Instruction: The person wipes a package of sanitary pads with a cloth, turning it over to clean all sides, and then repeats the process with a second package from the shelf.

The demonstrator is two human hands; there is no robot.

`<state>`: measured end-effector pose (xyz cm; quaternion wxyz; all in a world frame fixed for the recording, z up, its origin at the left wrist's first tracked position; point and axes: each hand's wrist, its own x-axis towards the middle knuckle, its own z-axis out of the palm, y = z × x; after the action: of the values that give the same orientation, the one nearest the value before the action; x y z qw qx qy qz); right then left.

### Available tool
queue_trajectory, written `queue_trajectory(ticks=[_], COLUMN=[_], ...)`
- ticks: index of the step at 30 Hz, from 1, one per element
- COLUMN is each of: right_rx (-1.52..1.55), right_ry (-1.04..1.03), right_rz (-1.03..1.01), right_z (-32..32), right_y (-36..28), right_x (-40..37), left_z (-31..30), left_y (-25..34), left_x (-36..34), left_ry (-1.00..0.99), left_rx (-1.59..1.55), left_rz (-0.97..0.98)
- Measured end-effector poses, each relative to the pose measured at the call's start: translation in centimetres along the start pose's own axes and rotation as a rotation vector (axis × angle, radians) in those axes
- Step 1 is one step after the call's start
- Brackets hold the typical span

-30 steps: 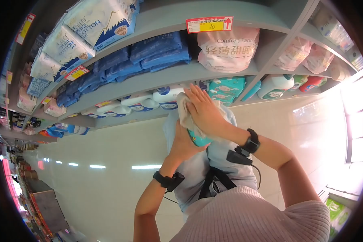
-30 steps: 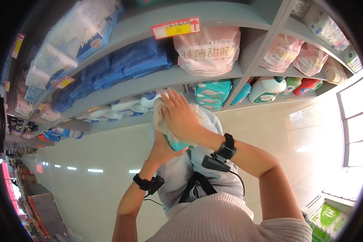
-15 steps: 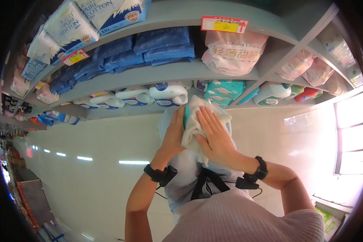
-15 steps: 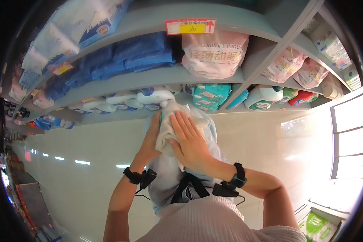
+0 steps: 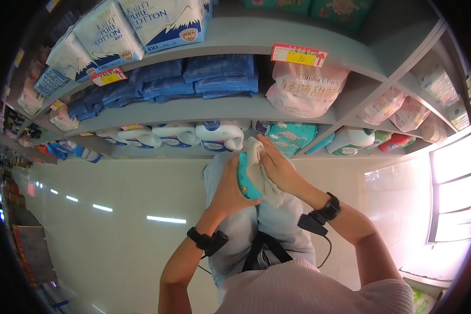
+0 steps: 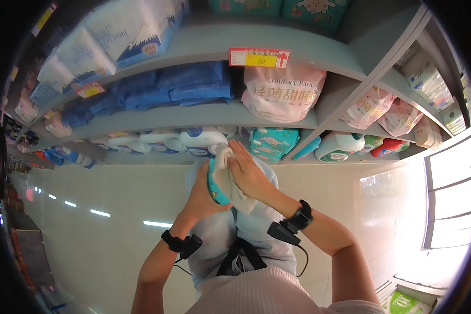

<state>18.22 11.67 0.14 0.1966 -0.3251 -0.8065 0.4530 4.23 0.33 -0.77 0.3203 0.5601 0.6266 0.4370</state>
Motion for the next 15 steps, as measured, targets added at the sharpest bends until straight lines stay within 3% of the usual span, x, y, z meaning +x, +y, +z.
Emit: queue_trajectory(ticks=[5,7,10,15], right_rx=[-0.046,-0.037,-0.038,-0.099], right_ry=[0.037,0.054,0.073,0.101], right_rz=[-0.059,-0.075,0.01,-0.031], right_z=[1.4,1.4,1.0,0.7], right_y=[0.7,-0.1,-1.7,-3.4], right_x=[0.5,-0.8,-2.4,-5.1], left_z=[-0.9,-1.1,-1.2,-1.8], left_y=[-0.7,-0.6,-0.6,-0.9], left_x=[0.4,0.3,0.4,1.7], left_ry=[-0.007,-0.075,-0.044,-0.021], left_rx=[-0.057,0.073,0.099,0.028], left_rz=[-0.027,-0.076,-0.068,-0.103])
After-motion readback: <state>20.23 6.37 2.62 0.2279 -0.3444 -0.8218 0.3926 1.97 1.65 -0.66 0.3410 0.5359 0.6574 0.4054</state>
